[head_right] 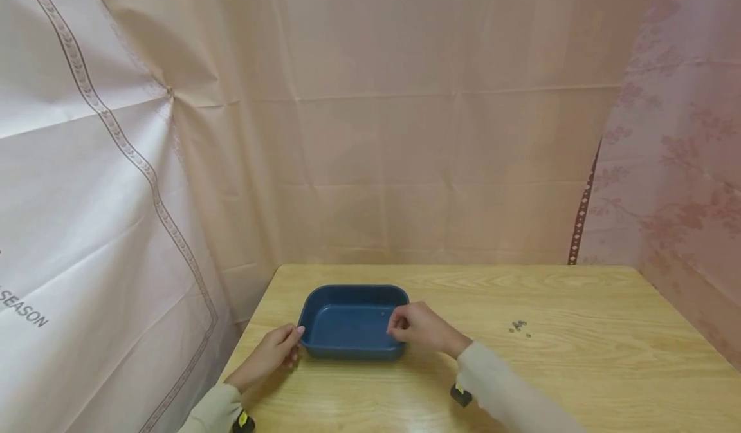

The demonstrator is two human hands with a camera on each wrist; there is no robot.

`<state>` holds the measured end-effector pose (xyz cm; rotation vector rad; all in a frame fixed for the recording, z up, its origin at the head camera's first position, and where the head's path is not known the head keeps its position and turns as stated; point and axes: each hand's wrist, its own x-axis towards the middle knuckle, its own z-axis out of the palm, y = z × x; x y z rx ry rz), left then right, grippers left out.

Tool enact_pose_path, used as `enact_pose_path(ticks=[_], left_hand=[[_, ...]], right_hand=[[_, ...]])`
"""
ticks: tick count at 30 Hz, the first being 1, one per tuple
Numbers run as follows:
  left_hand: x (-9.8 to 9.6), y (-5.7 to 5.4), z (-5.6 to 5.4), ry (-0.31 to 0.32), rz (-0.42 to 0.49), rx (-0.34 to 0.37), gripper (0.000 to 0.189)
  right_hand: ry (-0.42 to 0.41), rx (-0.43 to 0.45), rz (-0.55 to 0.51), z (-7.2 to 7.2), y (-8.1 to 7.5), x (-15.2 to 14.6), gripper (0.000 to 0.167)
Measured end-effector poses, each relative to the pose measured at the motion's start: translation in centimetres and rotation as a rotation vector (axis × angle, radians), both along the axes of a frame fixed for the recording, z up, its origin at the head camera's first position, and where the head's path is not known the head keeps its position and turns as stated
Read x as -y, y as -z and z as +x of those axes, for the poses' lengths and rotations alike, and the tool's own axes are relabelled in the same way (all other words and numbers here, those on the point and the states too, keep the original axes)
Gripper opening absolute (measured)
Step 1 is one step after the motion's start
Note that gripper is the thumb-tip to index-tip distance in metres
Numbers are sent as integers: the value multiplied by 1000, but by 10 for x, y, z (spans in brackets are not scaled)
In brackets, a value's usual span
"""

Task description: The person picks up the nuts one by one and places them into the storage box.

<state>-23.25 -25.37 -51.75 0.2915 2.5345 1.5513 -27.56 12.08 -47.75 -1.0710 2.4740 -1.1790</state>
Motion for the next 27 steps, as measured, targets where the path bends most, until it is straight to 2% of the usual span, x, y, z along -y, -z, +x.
enact_pose_path(ticks=[12,27], left_hand=[[-1,-1,-1,-18,0,-4,46],[-2,0,1,-18,6,2,43]], right_hand=[[-47,5,6,3,-5,3,6],[-75,-44,49,1,1,4,7]])
